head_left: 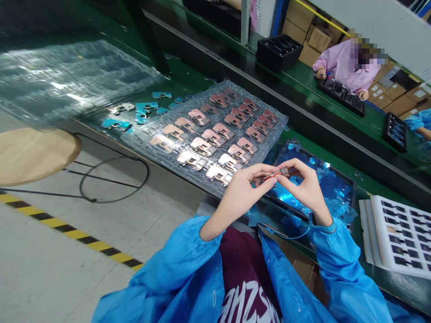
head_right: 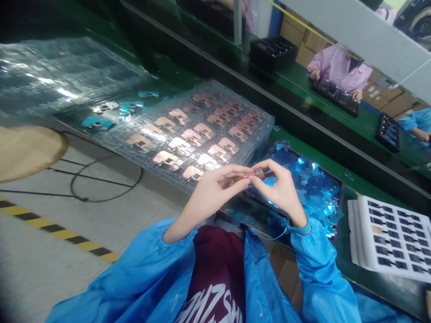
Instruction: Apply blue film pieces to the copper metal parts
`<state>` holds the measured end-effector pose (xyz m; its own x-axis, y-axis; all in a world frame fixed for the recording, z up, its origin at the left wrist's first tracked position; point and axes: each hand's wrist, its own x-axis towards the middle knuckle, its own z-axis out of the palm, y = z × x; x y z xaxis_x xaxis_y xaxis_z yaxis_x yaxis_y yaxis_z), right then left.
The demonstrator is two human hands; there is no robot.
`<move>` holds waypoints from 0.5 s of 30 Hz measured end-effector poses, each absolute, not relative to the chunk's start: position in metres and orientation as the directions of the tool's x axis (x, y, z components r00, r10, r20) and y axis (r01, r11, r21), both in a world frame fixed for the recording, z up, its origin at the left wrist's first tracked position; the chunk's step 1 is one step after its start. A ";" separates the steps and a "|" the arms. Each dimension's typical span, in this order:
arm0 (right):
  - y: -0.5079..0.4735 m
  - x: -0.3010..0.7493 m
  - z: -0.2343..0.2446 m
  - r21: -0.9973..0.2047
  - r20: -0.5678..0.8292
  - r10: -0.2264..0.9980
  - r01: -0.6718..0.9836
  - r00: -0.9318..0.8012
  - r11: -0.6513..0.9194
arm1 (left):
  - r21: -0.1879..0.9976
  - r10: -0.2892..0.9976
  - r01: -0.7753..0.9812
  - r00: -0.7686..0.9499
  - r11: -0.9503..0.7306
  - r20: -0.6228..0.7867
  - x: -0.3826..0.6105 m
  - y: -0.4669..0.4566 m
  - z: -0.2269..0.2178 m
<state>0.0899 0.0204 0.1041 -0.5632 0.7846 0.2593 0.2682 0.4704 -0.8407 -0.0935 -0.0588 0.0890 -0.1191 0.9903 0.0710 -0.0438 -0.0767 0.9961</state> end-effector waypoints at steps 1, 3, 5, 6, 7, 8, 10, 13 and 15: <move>0.019 0.089 0.103 -0.866 0.234 0.799 0.255 -0.554 0.431 | 0.996 0.990 -0.054 -0.129 -0.071 0.063 -0.093 -0.058 0.088; 0.017 0.087 0.102 -0.904 0.189 0.813 0.227 -0.550 0.363 | 0.995 0.990 -0.088 -0.139 -0.053 0.041 -0.092 -0.057 0.086; 0.016 0.085 0.100 -0.933 0.147 0.820 0.199 -0.554 0.301 | 0.991 0.990 -0.130 -0.139 -0.034 0.016 -0.091 -0.056 0.085; 0.016 0.085 0.098 -0.945 0.127 0.820 0.182 -0.558 0.270 | 0.988 0.990 -0.149 -0.140 -0.030 0.009 -0.090 -0.055 0.084; 0.017 0.084 0.097 -0.957 0.109 0.818 0.164 -0.565 0.240 | 0.986 0.990 -0.165 -0.142 -0.033 0.009 -0.090 -0.054 0.084; 0.017 0.083 0.095 -0.966 0.095 0.813 0.144 -0.575 0.214 | 0.984 0.990 -0.176 -0.141 -0.037 0.012 -0.090 -0.052 0.083; 0.020 0.084 0.092 -0.980 0.077 0.792 0.100 -0.605 0.171 | 0.981 0.988 -0.189 -0.153 -0.048 0.019 -0.090 -0.049 0.081; 0.027 0.091 0.088 -0.987 0.096 0.794 0.046 -0.600 0.154 | 0.974 0.982 -0.224 -0.187 -0.027 -0.016 -0.096 -0.042 0.080; 0.032 0.099 0.086 -0.982 0.126 0.837 0.051 -0.533 0.181 | 0.966 0.981 -0.260 -0.185 0.013 -0.062 -0.103 -0.038 0.081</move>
<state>0.0988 0.0319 0.0861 -0.5327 0.8368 0.1262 0.0514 0.1808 -0.9822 -0.1033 -0.0375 0.0814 -0.1846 0.9808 -0.0625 -0.2597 0.0126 0.9656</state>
